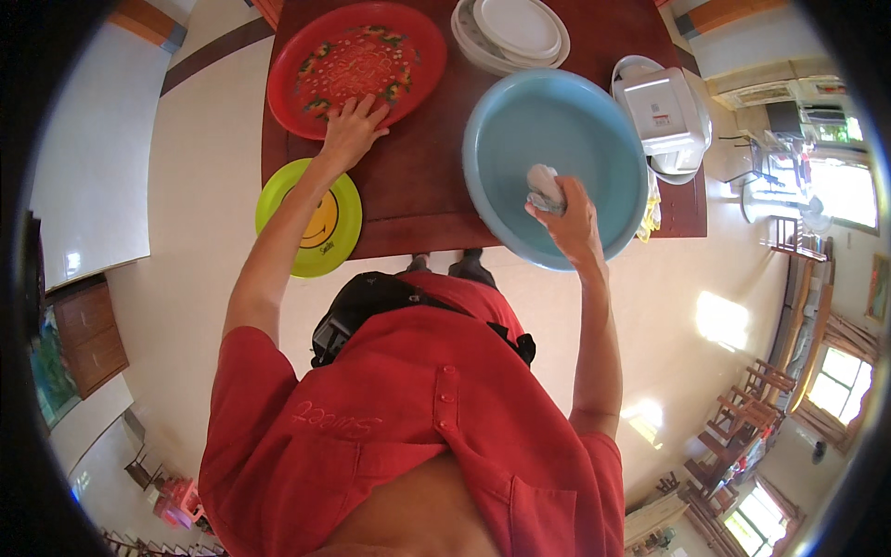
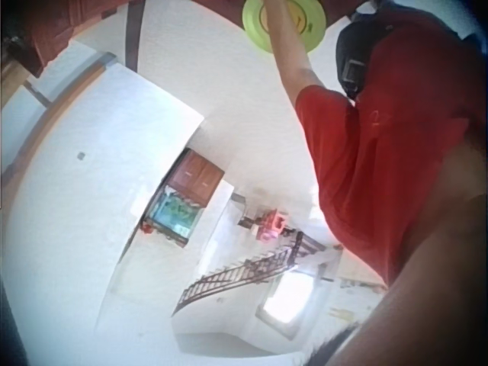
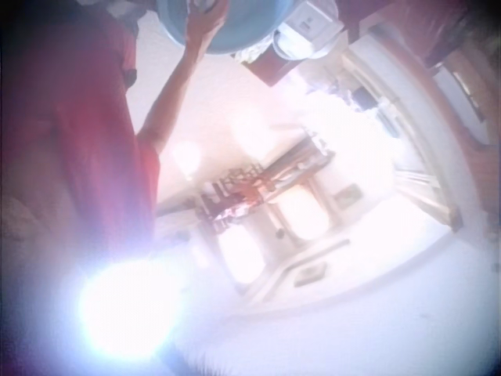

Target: The person washes plates and trays in a basin of water using a cloth. They wipe a red tray with a cloth and then stack the washed plates onto the red tray.

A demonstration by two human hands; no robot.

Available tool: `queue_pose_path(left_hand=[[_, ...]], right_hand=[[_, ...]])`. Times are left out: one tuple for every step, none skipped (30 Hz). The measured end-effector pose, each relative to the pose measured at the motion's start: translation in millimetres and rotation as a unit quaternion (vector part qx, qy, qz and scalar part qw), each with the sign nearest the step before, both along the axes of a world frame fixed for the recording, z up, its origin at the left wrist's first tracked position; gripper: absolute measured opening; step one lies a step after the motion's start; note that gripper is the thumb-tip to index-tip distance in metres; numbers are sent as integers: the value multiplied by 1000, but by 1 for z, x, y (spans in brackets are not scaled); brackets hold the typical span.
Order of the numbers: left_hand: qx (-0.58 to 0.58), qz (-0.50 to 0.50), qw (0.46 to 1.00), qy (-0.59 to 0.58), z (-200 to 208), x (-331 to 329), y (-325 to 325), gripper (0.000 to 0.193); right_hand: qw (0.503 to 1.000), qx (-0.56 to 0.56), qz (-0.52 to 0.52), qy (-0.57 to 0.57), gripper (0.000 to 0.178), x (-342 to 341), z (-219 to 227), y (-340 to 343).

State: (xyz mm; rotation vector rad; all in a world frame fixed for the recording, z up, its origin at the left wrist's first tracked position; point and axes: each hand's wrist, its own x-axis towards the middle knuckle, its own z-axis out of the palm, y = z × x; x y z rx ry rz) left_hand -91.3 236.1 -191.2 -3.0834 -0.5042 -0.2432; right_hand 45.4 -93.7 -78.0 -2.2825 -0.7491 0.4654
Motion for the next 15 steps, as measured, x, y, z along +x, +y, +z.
queue_pose_path(left_hand=[[6, -1, 1000, 8, -3, 1, 1, 42], [5, 2, 1000, 4, -5, 2, 1, 42], [-7, 3, 1000, 22, -7, 2, 1, 45], [-19, 5, 999, 40, -8, 3, 2, 49], [-22, 8, 999, 38, -6, 3, 1, 49], [-48, 9, 998, 46, -3, 2, -1, 51], [-75, 11, 996, 53, 0, 3, -1, 54], [-79, 21, 995, 56, -1, -2, 0, 54], [-112, 14, 993, 19, -2, -7, 2, 54], [-143, 9, 989, -20, -3, -11, 4, 54], [-146, 24, 989, -19, 0, -16, 7, 54], [-172, 30, 980, -97, 6, -23, 9, 50], [-194, 38, 964, -176, 12, -32, 11, 45], [-199, 55, 966, -158, 23, -45, 10, 45], [-209, 112, 947, -219, 40, -61, 11, 42]], right_hand=[[1000, -23, 2, 8, 40, 4, -6, -1], [1000, -24, 5, 4, 40, 8, -11, -2], [998, -39, 37, -28, 42, 11, -16, -2], [994, -54, 69, -61, 44, 15, -19, -2], [994, -56, 73, -63, 44, 18, -22, -2], [992, -74, 88, -61, 47, 20, -24, -2], [989, -92, 104, -58, 50, 24, -24, -1], [987, -94, 114, -56, 50, 25, -25, 0], [975, -135, 155, -83, 53, 27, -25, 2], [958, -174, 198, -112, 55, 31, -25, 3], [955, -175, 214, -111, 55, 35, -21, 3], [944, -197, 239, -113, 55, 37, -18, 2], [931, -220, 267, -116, 54, 41, -13, 3], [937, -207, 250, -131, 50, 40, -7, 2], [943, -189, 235, -142, 45, 37, 0, 6]])
